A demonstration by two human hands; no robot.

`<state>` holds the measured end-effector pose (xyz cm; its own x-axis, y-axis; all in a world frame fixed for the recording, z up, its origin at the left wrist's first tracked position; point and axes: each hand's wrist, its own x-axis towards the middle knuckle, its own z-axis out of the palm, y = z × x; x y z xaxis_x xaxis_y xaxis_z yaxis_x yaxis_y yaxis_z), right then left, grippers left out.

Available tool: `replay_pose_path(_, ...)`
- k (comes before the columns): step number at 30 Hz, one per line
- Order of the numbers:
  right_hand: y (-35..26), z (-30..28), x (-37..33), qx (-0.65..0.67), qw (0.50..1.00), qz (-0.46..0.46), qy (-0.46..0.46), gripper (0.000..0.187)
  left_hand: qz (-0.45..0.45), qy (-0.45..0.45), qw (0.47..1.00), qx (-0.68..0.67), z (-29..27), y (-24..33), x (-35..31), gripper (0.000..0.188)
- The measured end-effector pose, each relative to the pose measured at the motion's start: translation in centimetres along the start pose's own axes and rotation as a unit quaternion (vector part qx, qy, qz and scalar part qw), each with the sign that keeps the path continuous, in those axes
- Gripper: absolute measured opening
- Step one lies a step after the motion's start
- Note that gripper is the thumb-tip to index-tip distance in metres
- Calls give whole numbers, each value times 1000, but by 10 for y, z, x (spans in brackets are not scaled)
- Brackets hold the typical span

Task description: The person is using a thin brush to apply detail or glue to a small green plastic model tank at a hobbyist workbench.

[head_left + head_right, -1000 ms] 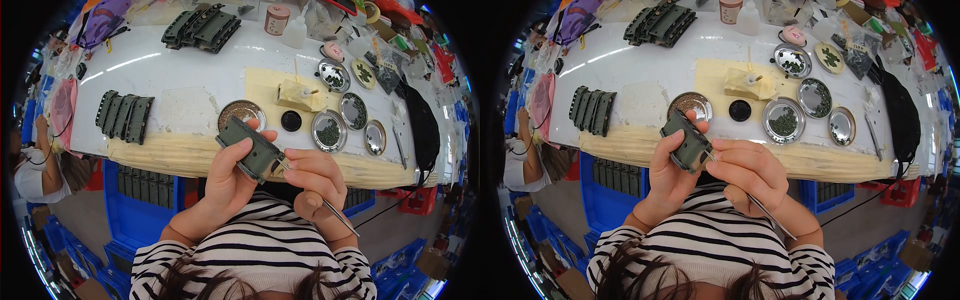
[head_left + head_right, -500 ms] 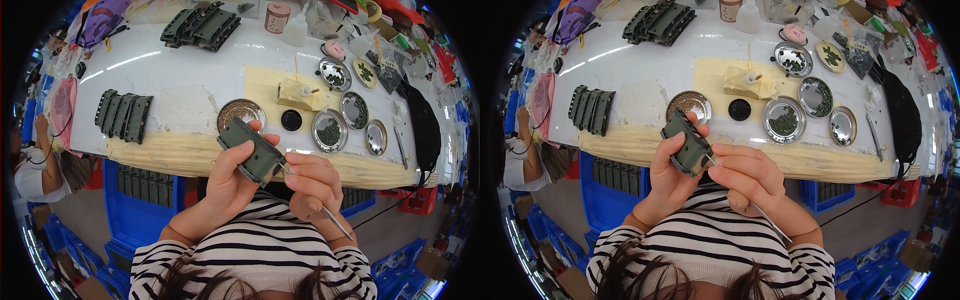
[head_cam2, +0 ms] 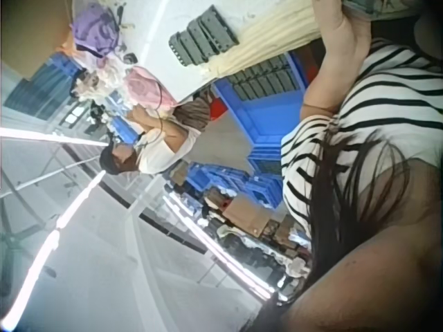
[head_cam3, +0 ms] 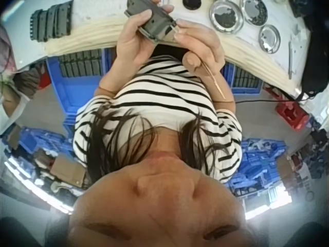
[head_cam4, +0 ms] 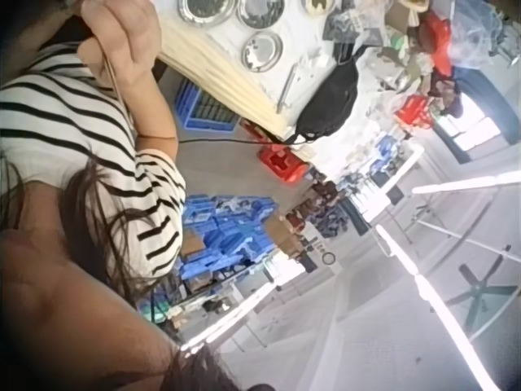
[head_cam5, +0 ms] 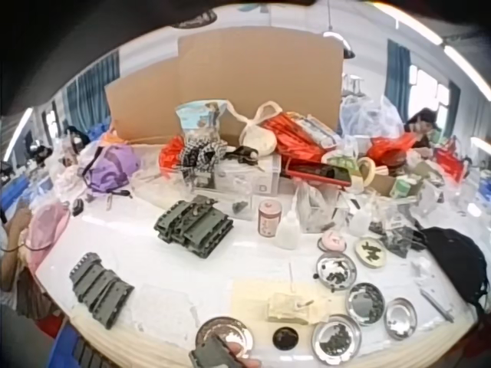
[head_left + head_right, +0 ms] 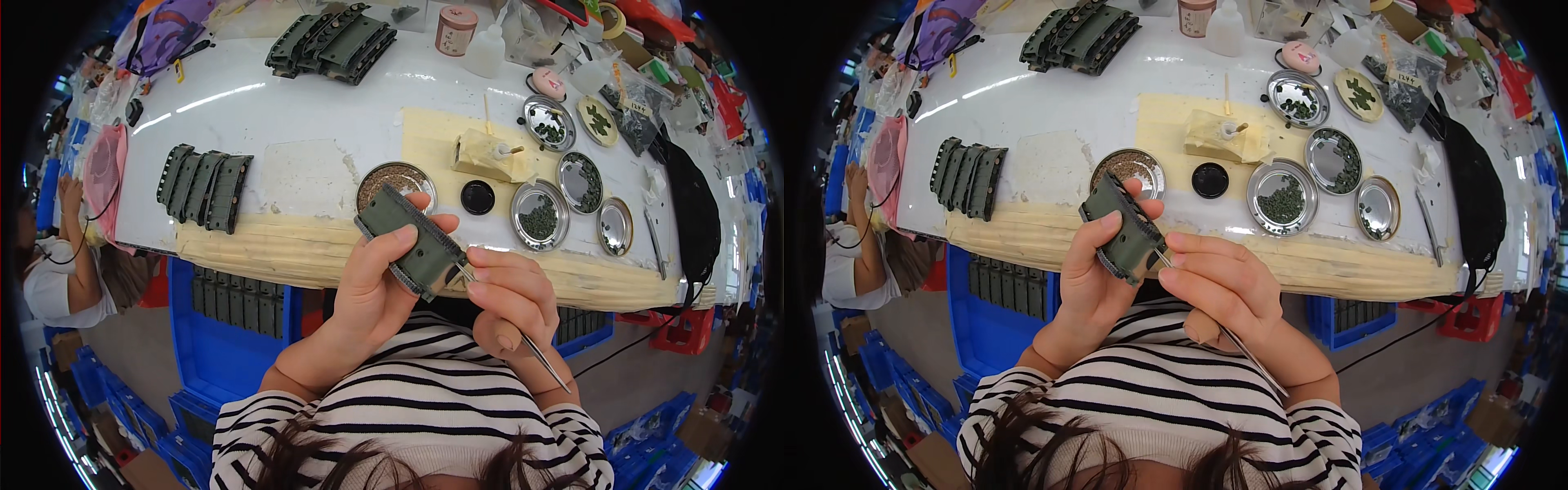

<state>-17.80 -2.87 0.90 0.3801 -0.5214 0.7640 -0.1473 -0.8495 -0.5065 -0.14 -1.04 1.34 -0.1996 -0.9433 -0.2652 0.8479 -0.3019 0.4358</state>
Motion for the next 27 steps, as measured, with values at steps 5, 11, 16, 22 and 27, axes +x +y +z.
replay_pose_path(5, 0, 5, -2, 5, 1000, 7, 22, 31, 7, -10, 1000, -27, 0, -3, 0, 38)
replay_pose_path(11, 0, 7, -4, 5, 1000, 6, 26, 33, 6, -24, 998, -49, -3, -4, 0, 37)
replay_pose_path(16, 0, 7, -4, 8, 1000, 4, 29, 33, 4, -17, 999, -32, -3, -3, 0, 37)
replay_pose_path(22, 1, 8, -6, 7, 999, 1, 38, 34, 1, -6, 1000, -17, -2, -4, 0, 37)
replay_pose_path(27, 1, 9, -4, 16, 999, -2, 50, 32, 1, 3, 1000, -3, 0, -2, 1, 39)
